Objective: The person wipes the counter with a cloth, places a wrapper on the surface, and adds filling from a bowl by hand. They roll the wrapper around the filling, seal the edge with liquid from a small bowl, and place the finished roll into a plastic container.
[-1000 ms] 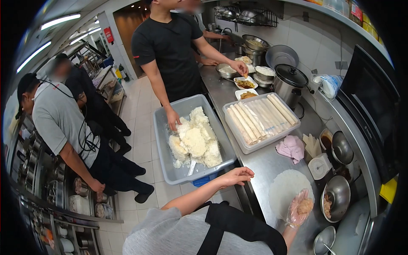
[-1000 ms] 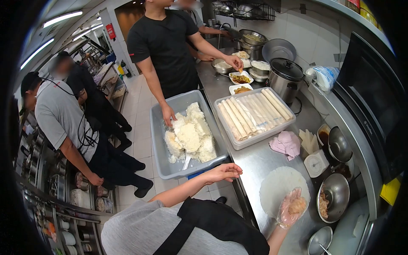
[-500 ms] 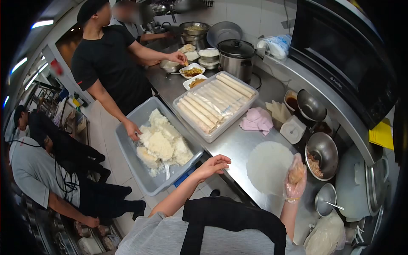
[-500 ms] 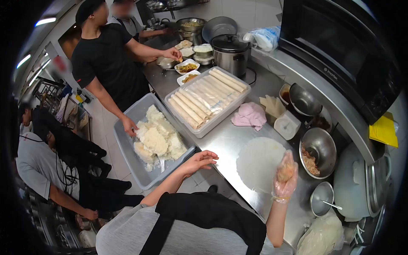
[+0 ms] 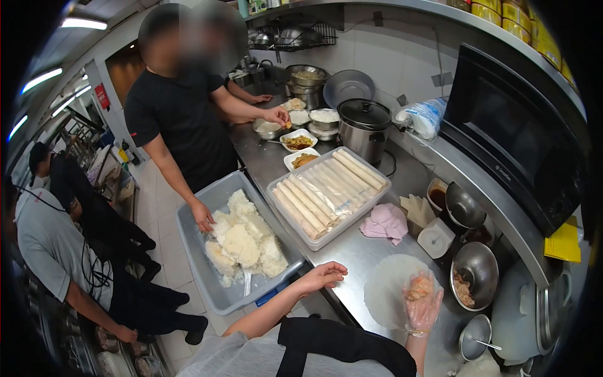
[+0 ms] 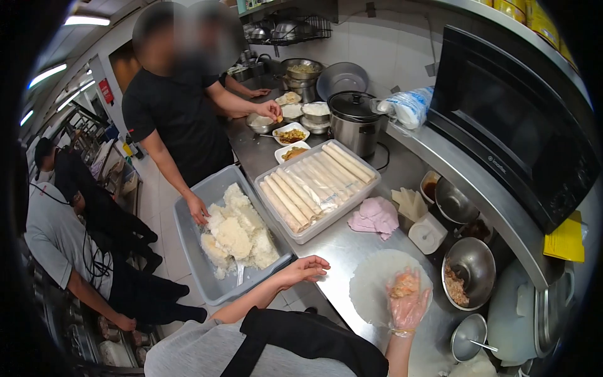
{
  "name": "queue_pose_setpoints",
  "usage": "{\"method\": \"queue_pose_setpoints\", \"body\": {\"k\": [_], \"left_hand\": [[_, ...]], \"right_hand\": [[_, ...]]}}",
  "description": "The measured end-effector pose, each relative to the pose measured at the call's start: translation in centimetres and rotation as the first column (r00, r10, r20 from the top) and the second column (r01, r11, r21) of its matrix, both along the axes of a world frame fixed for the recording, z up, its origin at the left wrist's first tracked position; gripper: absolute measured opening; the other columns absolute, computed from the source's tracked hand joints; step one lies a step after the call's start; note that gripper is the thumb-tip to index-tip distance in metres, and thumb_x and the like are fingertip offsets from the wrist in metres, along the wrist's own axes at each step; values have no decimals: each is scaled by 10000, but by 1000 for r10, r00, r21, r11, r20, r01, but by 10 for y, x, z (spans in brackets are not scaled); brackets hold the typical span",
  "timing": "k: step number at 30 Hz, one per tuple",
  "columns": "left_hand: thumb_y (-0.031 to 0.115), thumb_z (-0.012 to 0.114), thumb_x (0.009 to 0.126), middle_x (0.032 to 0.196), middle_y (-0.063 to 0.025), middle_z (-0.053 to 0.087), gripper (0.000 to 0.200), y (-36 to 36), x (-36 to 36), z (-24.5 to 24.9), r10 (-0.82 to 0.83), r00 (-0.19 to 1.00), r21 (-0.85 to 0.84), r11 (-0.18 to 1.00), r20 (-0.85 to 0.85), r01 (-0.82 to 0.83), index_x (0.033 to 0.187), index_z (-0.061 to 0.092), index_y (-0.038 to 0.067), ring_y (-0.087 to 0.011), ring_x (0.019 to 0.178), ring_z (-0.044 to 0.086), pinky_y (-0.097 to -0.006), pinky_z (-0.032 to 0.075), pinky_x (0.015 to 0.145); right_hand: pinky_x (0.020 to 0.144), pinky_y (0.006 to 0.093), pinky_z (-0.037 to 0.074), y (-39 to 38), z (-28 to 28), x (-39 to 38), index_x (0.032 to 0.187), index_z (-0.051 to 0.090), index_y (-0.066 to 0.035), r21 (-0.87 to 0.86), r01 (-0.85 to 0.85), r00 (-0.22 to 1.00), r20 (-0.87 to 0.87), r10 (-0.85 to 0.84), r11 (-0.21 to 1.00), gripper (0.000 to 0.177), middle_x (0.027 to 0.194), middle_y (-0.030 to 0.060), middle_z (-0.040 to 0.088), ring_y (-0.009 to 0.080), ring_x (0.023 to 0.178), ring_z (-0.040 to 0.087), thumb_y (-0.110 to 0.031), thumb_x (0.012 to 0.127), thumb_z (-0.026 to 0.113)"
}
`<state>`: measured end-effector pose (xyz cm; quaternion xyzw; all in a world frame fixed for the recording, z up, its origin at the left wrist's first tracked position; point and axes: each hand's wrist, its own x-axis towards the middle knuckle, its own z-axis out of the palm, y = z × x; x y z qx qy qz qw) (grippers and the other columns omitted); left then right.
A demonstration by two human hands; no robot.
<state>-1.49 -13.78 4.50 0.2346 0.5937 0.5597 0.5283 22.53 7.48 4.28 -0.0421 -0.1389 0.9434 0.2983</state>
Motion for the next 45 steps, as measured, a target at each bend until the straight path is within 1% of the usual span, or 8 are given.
{"method": "queue_pose_setpoints", "body": {"k": [3, 5, 22, 26, 30, 35, 39, 45], "left_hand": [[279, 633, 902, 1178, 42, 560, 331, -1, -4, -3, -2, 1000, 10, 1000, 7, 2, 1192, 545, 145, -63, 1080, 515, -273, 415, 872], [291, 611, 909, 1182, 23, 560, 342, 0, -4, -1, -7, 999, 9, 1000, -32, 7, 1207, 542, 138, -86, 1088, 511, -275, 431, 861], [255, 600, 919, 1217, 1, 567, 335, -22, -19, -9, 92, 995, 47, 995, -27, -91, 1215, 529, 117, -86, 1078, 527, -280, 456, 875], [247, 588, 927, 1234, 0, 560, 331, -35, -17, -9, 103, 995, 9, 995, -20, -103, 1223, 522, 114, -102, 1094, 533, -292, 453, 884], [263, 533, 960, 1240, -8, 557, 315, -44, -13, -9, 107, 994, -4, 994, -23, -107, 1236, 508, 113, -99, 1104, 533, -294, 452, 887], [264, 547, 953, 1235, -1, 551, 323, -35, -9, -6, 48, 998, -42, 998, -48, -50, 1232, 510, 108, -95, 1096, 538, -284, 450, 872], [276, 574, 938, 1207, 8, 557, 333, -21, -3, -5, 8, 999, -9, 1000, -39, -8, 1222, 521, 111, -91, 1079, 531, -286, 448, 871], [268, 592, 919, 1181, 23, 565, 326, -7, 1, -7, -3, 1000, 0, 1000, -18, 3, 1209, 538, 129, -74, 1043, 519, -285, 448, 851]], "right_hand": [[971, 517, 421, 27, -22, 7, 1367, 436, -100, -105, 180, 984, 27, -178, 978, 617, 1360, 117, 493, 311, 1166, 517, -524, 920, 471], [955, 526, 433, 38, -22, 10, 1348, 462, -102, -499, -156, 976, -210, 56, 852, 610, 1332, 115, 524, 309, 1117, 556, -532, 916, 474], [1029, 555, 360, 34, 2, -29, 1392, 402, -62, 25, -72, 987, -140, 75, 997, 547, 1422, 103, 446, 317, 1268, 462, -429, 987, 381], [1076, 533, 320, 43, -32, -25, 1416, 353, -41, -385, -274, 893, -443, 84, 881, 538, 1481, 100, 361, 234, 1362, 354, -347, 980, 429], [1064, 540, 329, 20, -27, -25, 1402, 379, -47, -606, 32, 999, 17, -28, 795, 556, 1464, 145, 373, 263, 1370, 327, -355, 953, 490], [1045, 566, 337, 6, -45, -18, 1397, 366, -47, -129, 26, 1000, 16, -25, 991, 559, 1412, 176, 413, 304, 1324, 373, -391, 965, 455], [1039, 584, 339, 8, -8, -9, 1398, 354, -50, -344, -28, 999, 20, 38, 939, 556, 1423, 165, 403, 335, 1315, 373, -395, 971, 441], [1018, 587, 372, 25, -25, 7, 1358, 417, -39, -52, 69, 997, -36, -71, 996, 527, 1367, 150, 480, 342, 1231, 470, -392, 967, 448]]}}
